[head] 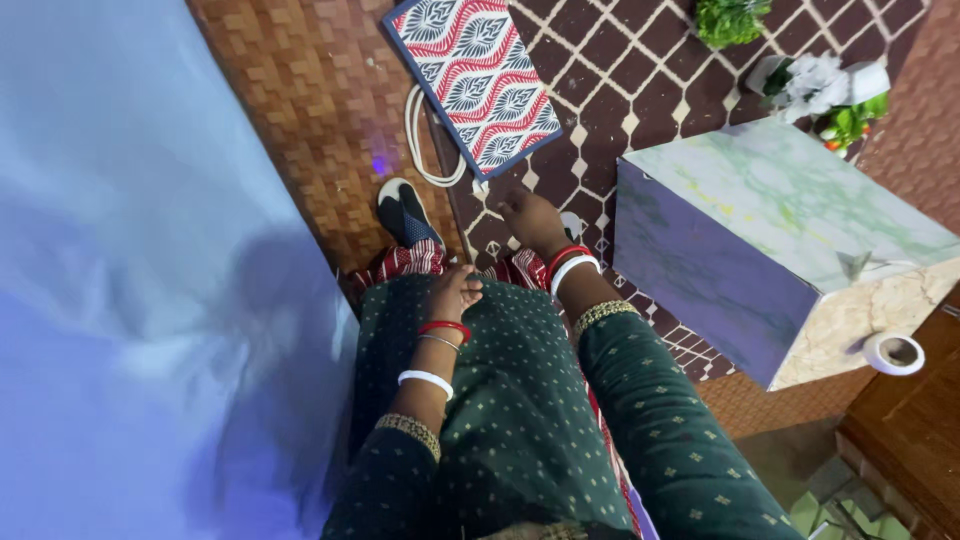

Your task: The person picks up a bag and several hangers from the floor and places them onto a shelf.

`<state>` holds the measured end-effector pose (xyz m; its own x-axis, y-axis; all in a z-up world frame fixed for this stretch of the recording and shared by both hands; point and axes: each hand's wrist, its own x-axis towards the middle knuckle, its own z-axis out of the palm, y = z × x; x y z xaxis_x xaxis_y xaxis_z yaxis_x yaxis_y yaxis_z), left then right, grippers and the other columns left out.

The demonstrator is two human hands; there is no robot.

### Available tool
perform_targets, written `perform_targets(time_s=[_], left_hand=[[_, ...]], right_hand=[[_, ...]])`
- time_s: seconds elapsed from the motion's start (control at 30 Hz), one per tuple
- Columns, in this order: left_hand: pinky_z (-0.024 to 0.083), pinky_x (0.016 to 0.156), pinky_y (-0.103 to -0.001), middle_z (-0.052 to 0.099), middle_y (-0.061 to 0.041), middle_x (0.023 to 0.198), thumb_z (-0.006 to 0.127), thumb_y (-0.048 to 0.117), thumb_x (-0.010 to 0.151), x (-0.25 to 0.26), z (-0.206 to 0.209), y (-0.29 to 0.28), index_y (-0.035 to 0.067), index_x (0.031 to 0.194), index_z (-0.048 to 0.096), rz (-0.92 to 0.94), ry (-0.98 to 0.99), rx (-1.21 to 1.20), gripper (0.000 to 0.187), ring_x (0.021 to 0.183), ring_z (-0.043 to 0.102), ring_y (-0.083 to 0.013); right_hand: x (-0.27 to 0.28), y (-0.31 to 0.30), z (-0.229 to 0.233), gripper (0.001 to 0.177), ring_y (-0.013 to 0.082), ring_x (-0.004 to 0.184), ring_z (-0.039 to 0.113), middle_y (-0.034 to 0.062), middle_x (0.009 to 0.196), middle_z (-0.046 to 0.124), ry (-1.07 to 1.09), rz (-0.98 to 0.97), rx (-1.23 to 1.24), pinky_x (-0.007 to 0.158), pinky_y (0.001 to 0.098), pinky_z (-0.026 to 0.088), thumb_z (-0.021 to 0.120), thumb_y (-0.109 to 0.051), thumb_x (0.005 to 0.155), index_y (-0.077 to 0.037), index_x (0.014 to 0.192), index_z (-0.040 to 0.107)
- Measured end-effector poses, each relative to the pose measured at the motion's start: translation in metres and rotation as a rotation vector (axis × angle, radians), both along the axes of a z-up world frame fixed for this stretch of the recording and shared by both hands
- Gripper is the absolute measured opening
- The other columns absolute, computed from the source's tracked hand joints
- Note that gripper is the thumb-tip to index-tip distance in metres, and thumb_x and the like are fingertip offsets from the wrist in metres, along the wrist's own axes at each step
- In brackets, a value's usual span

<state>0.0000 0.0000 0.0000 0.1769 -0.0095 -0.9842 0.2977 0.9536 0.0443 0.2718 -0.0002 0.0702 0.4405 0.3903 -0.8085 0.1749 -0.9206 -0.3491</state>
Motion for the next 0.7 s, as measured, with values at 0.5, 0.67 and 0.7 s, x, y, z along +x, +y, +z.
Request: perform_targets(time_s=[0.5,0.67,0.7], left_hand=[[0.057,0.075,-0.029,0.072,-0.008,0.090,0.063,0.023,0.101,0.079,0.032,0.006,-0.001,0.118,0.068,-0.012,-0.144,0.187,0.029,0.085,0.071,-0.0162],[0.058,0.074,-0.031,0.071,-0.009,0.089,0.063,0.021,0.099,0.082,0.026,0.003,-0.002,0.116,0.068,-0.012,-0.077,0.155,0.028,0.082,0.071,-0.0175],[0.058,0.074,-0.031,0.072,-0.009,0.090,0.063,0.021,0.099,0.082,0.024,0.000,-0.001,0.116,0.068,-0.016,-0.074,0.154,0.028,0.082,0.071,-0.0171]], right_hand=[[0.115,-0.112,-0.301,0.034,0.0386,0.114,0.067,0.0214,0.121,0.071,-0.301,-0.178,0.051,0.098,0.0448,0.051,0.068,-0.023,0.093,-0.007,0.123,0.070],[0.102,-0.120,-0.335,0.079,0.0404,0.126,0.058,0.0275,0.135,0.058,-0.277,-0.260,0.456,0.103,0.0480,0.048,0.084,-0.009,0.080,0.008,0.146,0.043],[0.096,-0.122,-0.329,0.092,0.0430,0.122,0.056,0.0317,0.131,0.055,-0.374,-0.198,0.387,0.099,0.0500,0.049,0.093,-0.008,0.075,0.012,0.146,0.039]])
